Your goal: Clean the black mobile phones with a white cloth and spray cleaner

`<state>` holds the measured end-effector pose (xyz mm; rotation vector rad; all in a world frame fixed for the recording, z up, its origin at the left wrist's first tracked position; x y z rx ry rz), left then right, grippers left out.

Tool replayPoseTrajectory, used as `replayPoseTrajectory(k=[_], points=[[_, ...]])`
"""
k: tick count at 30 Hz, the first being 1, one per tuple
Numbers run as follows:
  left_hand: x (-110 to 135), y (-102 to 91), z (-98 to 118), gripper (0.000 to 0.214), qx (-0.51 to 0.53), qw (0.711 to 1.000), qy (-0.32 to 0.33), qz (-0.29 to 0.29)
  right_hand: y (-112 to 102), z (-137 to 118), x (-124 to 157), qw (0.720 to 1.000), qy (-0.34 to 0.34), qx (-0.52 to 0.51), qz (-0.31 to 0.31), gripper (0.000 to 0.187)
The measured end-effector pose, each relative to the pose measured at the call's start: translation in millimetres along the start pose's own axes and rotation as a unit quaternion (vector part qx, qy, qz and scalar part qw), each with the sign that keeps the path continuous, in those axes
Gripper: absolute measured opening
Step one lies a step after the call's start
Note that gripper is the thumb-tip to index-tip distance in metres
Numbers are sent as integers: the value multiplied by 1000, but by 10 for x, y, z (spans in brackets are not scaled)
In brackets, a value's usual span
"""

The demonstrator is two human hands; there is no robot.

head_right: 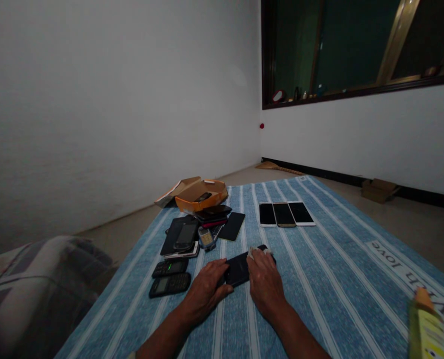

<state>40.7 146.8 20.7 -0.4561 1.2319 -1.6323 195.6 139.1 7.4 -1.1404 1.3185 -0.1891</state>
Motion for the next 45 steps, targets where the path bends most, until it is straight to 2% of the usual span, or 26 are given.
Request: replayPoseTrajectory(k=[5,11,17,25,28,33,39,45], points=[[-69,-93,95,34,9,1000,-14,-1,-151,-202,-99,997,-48,-44,42,40],[-167,-126,82,34,-18,999,-49,4,-224,-351,-194,987,-107,-78,95,46],[-258,-126,-9,38,10,997,-40,61,-191,-470,-342,980,-142,-85,113,44],[-325,-131,-124,35,74,982,-75,157,-93,-432,-501,975,-141,-96,142,41],[-345,-128,-148,35,108,975,-90,174,-35,-411,-550,976,-136,-97,137,42],[-374,-121,-173,32,174,966,-106,159,7,-407,-634,978,-136,-85,131,42],[-388,-142,-256,29,251,945,-155,144,41,-465,-635,979,-152,-78,108,36],[-390,-79,-286,28,267,936,-213,85,79,-507,-594,977,-160,-98,96,32]])
Point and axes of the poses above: each hand's wrist, its own x-axis away from the middle knuckle, its own y-axis out of the palm, z = x × y, the point moved 8 cm from there along -x, towards the middle knuckle, and after that the axes turned 8 degrees about -y, right-handed, at the moved point
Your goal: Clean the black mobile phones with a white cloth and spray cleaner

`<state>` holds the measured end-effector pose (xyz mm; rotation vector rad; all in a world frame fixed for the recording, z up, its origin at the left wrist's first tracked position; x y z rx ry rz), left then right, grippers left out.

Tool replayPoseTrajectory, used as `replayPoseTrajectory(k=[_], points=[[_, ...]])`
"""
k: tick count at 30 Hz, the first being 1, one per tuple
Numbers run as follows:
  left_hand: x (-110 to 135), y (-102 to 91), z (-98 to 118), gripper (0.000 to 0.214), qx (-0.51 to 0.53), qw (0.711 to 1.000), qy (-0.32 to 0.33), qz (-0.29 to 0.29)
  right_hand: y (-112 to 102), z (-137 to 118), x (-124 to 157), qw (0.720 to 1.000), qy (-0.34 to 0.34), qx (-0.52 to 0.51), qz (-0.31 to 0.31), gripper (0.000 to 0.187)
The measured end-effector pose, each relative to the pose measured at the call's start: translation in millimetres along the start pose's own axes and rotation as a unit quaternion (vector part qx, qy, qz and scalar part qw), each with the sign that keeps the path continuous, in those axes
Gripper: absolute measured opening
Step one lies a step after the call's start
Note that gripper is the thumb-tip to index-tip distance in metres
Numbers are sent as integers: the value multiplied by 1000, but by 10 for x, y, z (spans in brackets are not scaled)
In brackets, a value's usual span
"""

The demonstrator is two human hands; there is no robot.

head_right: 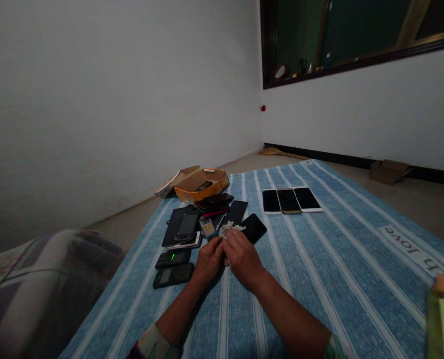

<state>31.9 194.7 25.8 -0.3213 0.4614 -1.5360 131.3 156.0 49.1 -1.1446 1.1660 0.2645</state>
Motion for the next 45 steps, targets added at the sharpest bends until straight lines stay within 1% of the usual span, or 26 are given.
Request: replayPoseTrajectory(k=[5,10,14,15,17,19,21,25,29,32,34,36,38,41,43,45], points=[[-2,14,-11,25,-106,994,-12,-9,62,27,40,999,30,5,-30,32],[-16,22,-32,21,-145,989,-17,-8,156,85,111,991,87,-2,-100,31],[47,44,-56,13,-178,984,-25,-4,182,123,131,987,101,-15,-123,31],[76,47,-61,15,-194,981,-25,3,185,152,137,986,107,-20,-130,31],[142,44,-42,30,-230,973,-11,30,181,247,159,981,122,-25,-146,30],[209,48,18,47,-251,966,24,58,147,400,202,976,148,-19,-159,32],[255,66,64,59,-266,961,43,67,84,602,274,967,193,-2,-165,38],[289,126,132,75,-289,956,44,35,-52,919,407,952,258,29,-165,46],[310,176,198,82,-294,954,51,4,-110,1026,459,941,287,52,-172,46],[304,195,201,81,-292,954,60,5,-105,986,446,940,288,63,-173,42],[282,203,172,80,-291,955,64,11,-70,893,413,945,273,57,-169,39],[257,206,139,78,-287,955,72,20,-5,736,355,956,240,35,-165,37],[246,204,130,72,-277,956,94,33,73,532,277,968,191,2,-162,33],[250,196,138,66,-254,958,126,43,135,297,180,978,141,-49,-148,27],[250,192,133,66,-241,961,126,42,139,248,147,979,129,-67,-141,27],[241,190,119,67,-234,965,109,36,139,285,149,979,131,-65,-144,31]])
Point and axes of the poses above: each hand's wrist, its own x-axis away from the middle knuckle, its own y-axis out of the palm, z = x × y, the point moved 8 cm from there along -x, towards the middle knuckle, and after that the axes turned 8 degrees about -y, right-handed, at the moved point
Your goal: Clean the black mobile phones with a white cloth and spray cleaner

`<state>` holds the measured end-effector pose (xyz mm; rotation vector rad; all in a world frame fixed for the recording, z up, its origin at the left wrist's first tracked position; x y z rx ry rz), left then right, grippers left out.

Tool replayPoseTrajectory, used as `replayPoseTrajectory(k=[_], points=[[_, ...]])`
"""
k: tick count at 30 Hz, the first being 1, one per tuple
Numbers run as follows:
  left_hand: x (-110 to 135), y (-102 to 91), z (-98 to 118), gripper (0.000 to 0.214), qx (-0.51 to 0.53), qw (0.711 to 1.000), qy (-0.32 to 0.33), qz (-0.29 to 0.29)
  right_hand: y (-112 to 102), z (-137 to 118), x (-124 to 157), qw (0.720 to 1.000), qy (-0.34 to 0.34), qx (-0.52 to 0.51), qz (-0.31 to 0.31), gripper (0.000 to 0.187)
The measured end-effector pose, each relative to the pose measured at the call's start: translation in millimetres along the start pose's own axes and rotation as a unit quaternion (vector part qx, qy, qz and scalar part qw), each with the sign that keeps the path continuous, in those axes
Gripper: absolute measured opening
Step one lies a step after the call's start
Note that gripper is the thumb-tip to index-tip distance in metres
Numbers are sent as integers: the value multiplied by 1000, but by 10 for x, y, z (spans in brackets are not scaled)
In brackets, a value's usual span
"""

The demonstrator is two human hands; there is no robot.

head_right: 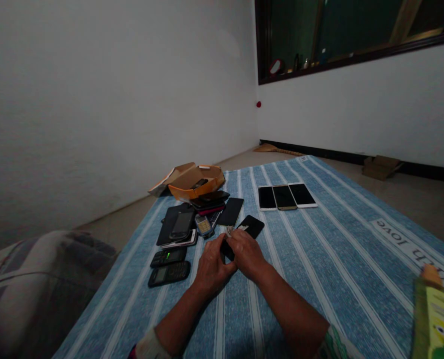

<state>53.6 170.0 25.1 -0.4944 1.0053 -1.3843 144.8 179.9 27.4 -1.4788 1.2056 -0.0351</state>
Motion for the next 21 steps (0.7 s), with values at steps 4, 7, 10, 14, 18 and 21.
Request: replayPoseTrajectory(k=[4,7,10,14,18,21], points=[[-14,9,-34,75,13,999,-44,-25,-10,232,8,999,37,32,-2,46],[-18,5,-40,79,24,997,-64,-42,-43,450,35,994,91,54,5,49],[-18,-12,-26,80,36,996,-69,-49,-110,634,82,987,144,72,3,43],[-19,-27,-32,80,41,995,-79,-49,-231,779,159,977,192,88,8,44],[-19,-25,-58,81,43,995,-75,-47,-277,695,168,979,182,82,33,44],[-20,-28,-67,77,46,996,-62,-34,-189,409,79,995,86,40,35,40]])
Point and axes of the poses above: each hand's wrist, its own x-axis away from the middle knuckle, its own y-axis out of the palm, z = x × y, the point moved 8 cm from there along -x, towards the middle knuckle, and after that the axes turned 8 degrees about -y, right-handed, at the moved point
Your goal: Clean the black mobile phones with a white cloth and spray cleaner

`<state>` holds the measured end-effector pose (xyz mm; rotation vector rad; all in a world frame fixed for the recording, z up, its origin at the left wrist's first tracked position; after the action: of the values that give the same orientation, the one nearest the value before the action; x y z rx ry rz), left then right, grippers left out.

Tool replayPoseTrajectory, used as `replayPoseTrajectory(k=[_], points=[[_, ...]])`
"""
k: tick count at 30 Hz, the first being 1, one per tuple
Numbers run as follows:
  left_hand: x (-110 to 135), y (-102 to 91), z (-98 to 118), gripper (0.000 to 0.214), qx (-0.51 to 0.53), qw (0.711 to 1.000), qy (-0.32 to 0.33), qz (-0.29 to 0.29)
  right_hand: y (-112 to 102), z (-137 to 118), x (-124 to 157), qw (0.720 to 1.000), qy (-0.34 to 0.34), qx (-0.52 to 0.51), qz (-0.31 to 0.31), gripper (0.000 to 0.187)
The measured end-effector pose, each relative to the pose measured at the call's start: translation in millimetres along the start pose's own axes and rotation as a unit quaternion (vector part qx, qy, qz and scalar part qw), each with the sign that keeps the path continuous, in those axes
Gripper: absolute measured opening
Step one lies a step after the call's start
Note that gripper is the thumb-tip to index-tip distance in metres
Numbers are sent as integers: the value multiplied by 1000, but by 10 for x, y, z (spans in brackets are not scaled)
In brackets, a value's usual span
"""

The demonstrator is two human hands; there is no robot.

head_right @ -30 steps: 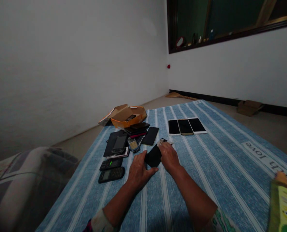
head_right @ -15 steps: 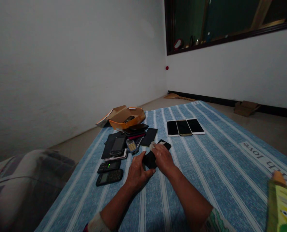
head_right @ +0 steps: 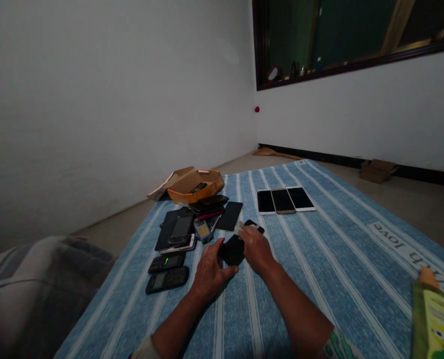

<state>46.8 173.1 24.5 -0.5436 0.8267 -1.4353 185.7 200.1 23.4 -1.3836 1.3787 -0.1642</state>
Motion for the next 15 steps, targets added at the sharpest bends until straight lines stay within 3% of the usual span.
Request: replayPoseTrajectory(k=[4,10,15], points=[[0,10,-1,76,0,1000,3,1,121,-236,-18,997,-68,-21,-30,34],[12,18,3,78,-1,1000,2,-10,53,95,-6,998,27,54,-27,39],[16,7,-4,77,0,1000,8,-1,54,-46,16,999,-10,42,-22,36]])
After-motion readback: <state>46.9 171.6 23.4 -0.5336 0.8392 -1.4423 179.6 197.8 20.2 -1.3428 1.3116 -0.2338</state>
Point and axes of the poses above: each hand's wrist, its own x-axis away from the middle knuckle, its own y-axis out of the palm, z = x × y, the point moved 8 cm from there along -x, towards the middle knuckle, and after that the axes turned 8 degrees about -y, right-handed, at the moved point
